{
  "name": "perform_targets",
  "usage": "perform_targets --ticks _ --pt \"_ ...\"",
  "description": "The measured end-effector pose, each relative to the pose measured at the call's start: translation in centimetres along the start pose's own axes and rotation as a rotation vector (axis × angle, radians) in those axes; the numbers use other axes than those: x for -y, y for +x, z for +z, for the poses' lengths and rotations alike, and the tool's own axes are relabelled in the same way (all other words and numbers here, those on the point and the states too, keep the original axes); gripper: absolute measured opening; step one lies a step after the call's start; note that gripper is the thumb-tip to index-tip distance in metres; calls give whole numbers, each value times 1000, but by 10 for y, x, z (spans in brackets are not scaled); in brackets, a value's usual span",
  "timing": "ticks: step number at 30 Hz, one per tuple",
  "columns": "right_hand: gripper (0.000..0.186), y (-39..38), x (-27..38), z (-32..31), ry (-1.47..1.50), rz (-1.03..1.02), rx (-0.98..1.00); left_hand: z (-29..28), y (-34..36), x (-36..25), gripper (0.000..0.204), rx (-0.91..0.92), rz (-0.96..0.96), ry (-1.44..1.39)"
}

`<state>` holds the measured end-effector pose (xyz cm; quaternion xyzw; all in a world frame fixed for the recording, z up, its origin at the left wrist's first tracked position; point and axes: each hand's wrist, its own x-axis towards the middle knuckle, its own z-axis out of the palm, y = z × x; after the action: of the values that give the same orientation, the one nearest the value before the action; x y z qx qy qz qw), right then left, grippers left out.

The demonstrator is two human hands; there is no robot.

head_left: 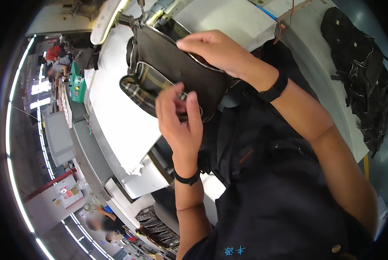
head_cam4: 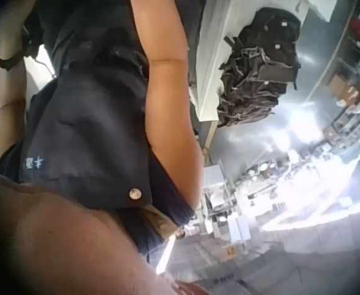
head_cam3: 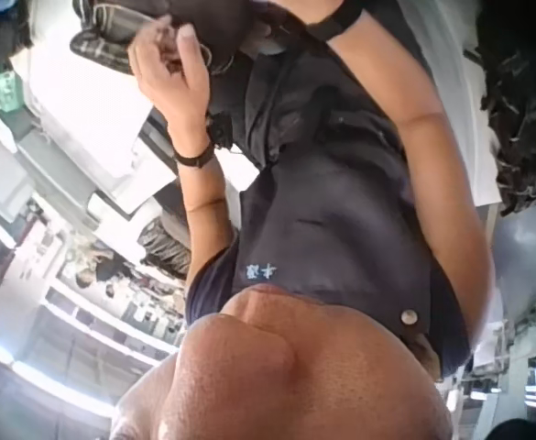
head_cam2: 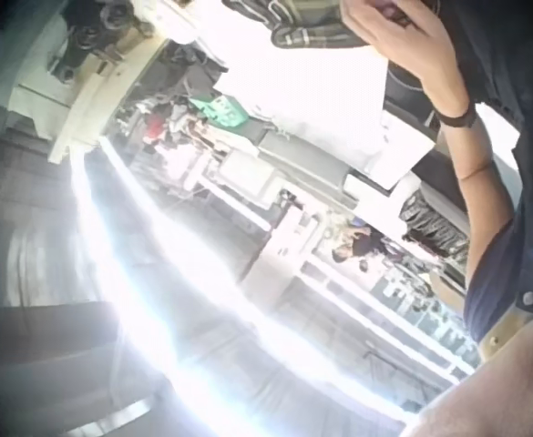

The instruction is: The recorder is using an industrial sewing machine to assemble leather and fabric components of a bag.

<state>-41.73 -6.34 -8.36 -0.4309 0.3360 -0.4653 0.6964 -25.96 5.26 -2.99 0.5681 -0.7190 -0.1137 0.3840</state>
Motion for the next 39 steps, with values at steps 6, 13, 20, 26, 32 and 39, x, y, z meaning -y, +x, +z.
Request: perform_targets --ticks 6,13,20,26,32,39 --pt "39 7 14 2 -107 -71 45 32 56 -22 38 -154 -232 -372" --pt "29 -12 -9 2 -180 -415 -31 44 64 -8 32 -142 -236 -209" --pt "28 -25 -5 1 -256 -329 -14 45 55 -10 28 -123 -269 -223" --pt "27 -32 0 1 -274 -312 -51 45 46 -13 28 -116 -284 -259" --pt "26 -34 -1 8 -231 -344 -71 45 38 -14 30 -129 -267 -270" --pt "25 -37 -4 9 -176 -334 -90 49 31 -8 25 -168 -199 -300"
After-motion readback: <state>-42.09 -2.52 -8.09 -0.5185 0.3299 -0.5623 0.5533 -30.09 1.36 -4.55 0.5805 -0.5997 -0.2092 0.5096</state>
